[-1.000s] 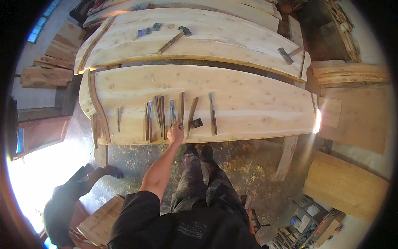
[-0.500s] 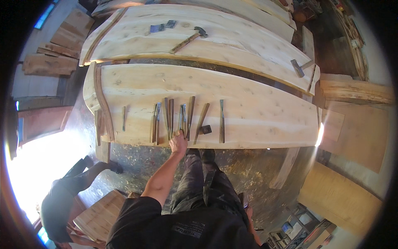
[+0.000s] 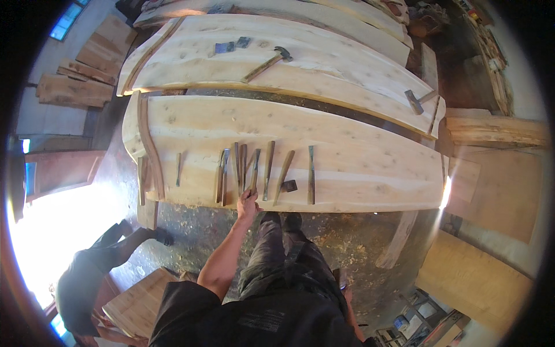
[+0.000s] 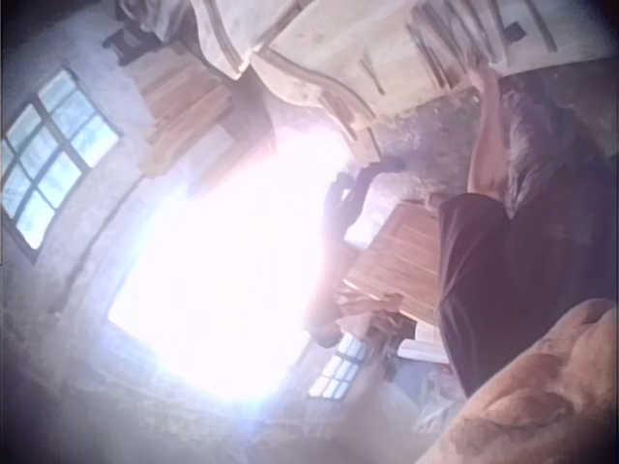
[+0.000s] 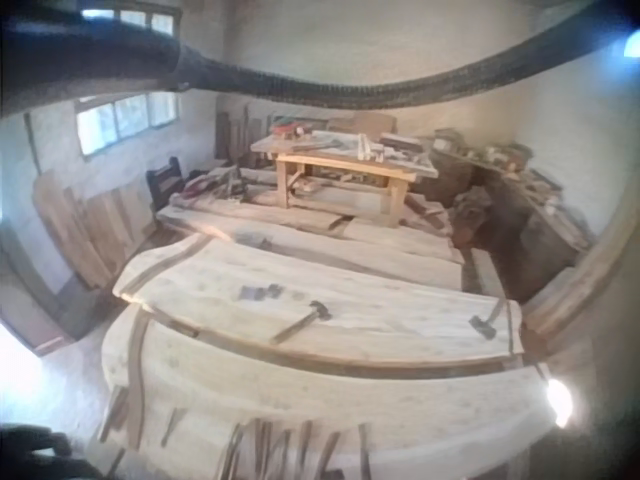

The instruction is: The person carves decorative floral patterns into a wooden board using a chisel and a mallet. The person then carries the large board with assistance from another person.

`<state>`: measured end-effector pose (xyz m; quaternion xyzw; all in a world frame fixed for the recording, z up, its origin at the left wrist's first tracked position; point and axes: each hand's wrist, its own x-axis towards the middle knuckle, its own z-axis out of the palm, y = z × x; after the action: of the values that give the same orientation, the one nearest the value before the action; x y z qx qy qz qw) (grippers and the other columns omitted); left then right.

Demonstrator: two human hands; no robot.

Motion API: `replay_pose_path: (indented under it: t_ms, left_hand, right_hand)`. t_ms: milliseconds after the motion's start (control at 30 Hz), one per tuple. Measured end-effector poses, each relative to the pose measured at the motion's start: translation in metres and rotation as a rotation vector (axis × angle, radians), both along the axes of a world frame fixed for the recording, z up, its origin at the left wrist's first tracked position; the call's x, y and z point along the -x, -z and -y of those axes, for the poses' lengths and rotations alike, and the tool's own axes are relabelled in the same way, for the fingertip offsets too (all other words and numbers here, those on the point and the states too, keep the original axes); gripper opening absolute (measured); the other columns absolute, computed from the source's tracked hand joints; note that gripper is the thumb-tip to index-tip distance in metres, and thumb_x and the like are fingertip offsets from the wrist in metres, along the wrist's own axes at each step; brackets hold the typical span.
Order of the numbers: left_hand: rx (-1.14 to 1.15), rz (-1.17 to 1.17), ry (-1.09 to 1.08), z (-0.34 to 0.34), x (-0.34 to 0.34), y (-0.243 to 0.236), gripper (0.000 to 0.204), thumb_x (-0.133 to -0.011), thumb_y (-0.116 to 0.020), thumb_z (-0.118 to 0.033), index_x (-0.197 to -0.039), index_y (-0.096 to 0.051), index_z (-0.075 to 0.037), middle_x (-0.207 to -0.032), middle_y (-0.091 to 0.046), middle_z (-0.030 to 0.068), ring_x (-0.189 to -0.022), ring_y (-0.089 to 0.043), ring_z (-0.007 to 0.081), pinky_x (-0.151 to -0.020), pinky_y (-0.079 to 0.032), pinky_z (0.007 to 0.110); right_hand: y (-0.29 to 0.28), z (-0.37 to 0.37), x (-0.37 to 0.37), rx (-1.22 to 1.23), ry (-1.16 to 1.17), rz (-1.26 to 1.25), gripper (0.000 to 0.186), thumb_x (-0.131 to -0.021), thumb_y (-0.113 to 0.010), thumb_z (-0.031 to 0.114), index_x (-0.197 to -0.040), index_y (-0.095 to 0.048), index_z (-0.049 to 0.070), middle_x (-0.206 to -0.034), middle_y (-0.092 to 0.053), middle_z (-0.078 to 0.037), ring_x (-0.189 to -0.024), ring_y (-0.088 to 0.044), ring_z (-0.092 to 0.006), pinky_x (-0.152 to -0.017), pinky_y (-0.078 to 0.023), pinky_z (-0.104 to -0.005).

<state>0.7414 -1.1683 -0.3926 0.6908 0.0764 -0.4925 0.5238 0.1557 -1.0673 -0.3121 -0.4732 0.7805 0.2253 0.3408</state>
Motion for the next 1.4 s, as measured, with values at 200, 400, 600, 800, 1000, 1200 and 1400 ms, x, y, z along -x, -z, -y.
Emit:
replay_pose_path:
  t_ms: [200, 400, 600, 800, 1000, 1200, 1400]
  left_hand:
    - [-0.069, 0.454, 0.329, -0.020, 0.020, -0.082, 0.018, -0.100, -0.067, -0.020, -0.105, -0.069, -0.002, -0.074, -0.068, 0.0118, -0.060, -0.068, 0.0245, -0.055, -0.053, 0.038]
    - [0.011, 0.894, 0.560, -0.021, 0.040, -0.121, 0.024, -0.097, -0.071, -0.018, -0.118, -0.071, -0.006, -0.090, -0.073, 0.0212, -0.081, -0.072, 0.0404, -0.071, -0.057, 0.046]
    - [-0.038, 1.031, 0.696, -0.001, 0.051, -0.140, 0.018, -0.096, -0.069, -0.016, -0.111, -0.069, -0.007, -0.089, -0.073, 0.0205, -0.080, -0.071, 0.0433, -0.068, -0.057, 0.052]
    - [-0.143, 1.095, 0.931, 0.018, 0.052, -0.138, 0.017, -0.095, -0.066, -0.021, -0.103, -0.067, -0.006, -0.084, -0.072, 0.0173, -0.074, -0.072, 0.0410, -0.065, -0.057, 0.054]
    - [-0.137, 1.217, 1.167, 0.054, 0.055, -0.155, 0.018, -0.091, -0.064, -0.017, -0.103, -0.070, -0.005, -0.086, -0.075, 0.0144, -0.077, -0.075, 0.0359, -0.066, -0.059, 0.050]
    - [-0.034, 1.231, 1.453, 0.112, 0.069, -0.129, 0.016, -0.082, -0.069, -0.019, -0.092, -0.077, -0.009, -0.086, -0.076, 0.0117, -0.080, -0.076, 0.0326, -0.070, -0.060, 0.047]
    - [0.034, 1.275, 1.460, 0.150, 0.083, -0.156, 0.012, -0.078, -0.070, -0.010, -0.080, -0.081, -0.006, -0.080, -0.077, 0.0166, -0.078, -0.077, 0.0352, -0.067, -0.061, 0.047]
  right_hand:
    - [0.003, 0.002, 0.004, 0.031, -0.027, -0.003, 0.066, -0.085, -0.074, 0.055, -0.119, -0.070, -0.002, -0.105, -0.073, -0.030, -0.105, -0.071, -0.0477, -0.085, -0.055, -0.0563]
    - [0.025, -0.027, 0.003, 0.053, 0.017, 0.008, 0.065, -0.085, -0.074, 0.054, -0.117, -0.071, -0.002, -0.103, -0.074, -0.030, -0.104, -0.072, -0.0477, -0.084, -0.055, -0.0564]
    - [0.022, -0.036, 0.008, 0.063, 0.005, -0.010, 0.064, -0.085, -0.075, 0.054, -0.115, -0.072, -0.003, -0.101, -0.074, -0.030, -0.103, -0.072, -0.0476, -0.083, -0.056, -0.0564]
    - [0.021, -0.043, 0.001, 0.067, 0.066, 0.017, 0.063, -0.085, -0.075, 0.052, -0.114, -0.072, -0.004, -0.100, -0.074, -0.030, -0.102, -0.072, -0.0477, -0.083, -0.056, -0.0562]
    - [0.020, -0.051, 0.000, 0.077, 0.108, 0.038, 0.062, -0.084, -0.075, 0.051, -0.113, -0.072, -0.004, -0.099, -0.074, -0.030, -0.102, -0.073, -0.0477, -0.082, -0.056, -0.0560]
    - [0.013, -0.028, 0.005, 0.085, 0.082, 0.058, 0.061, -0.084, -0.075, 0.050, -0.112, -0.072, -0.004, -0.098, -0.074, -0.030, -0.101, -0.073, -0.0478, -0.081, -0.056, -0.0558]
    - [0.043, -0.008, 0.018, 0.113, 0.085, 0.112, 0.060, -0.084, -0.075, 0.048, -0.111, -0.072, -0.005, -0.097, -0.074, -0.030, -0.100, -0.073, -0.0478, -0.080, -0.056, -0.0556]
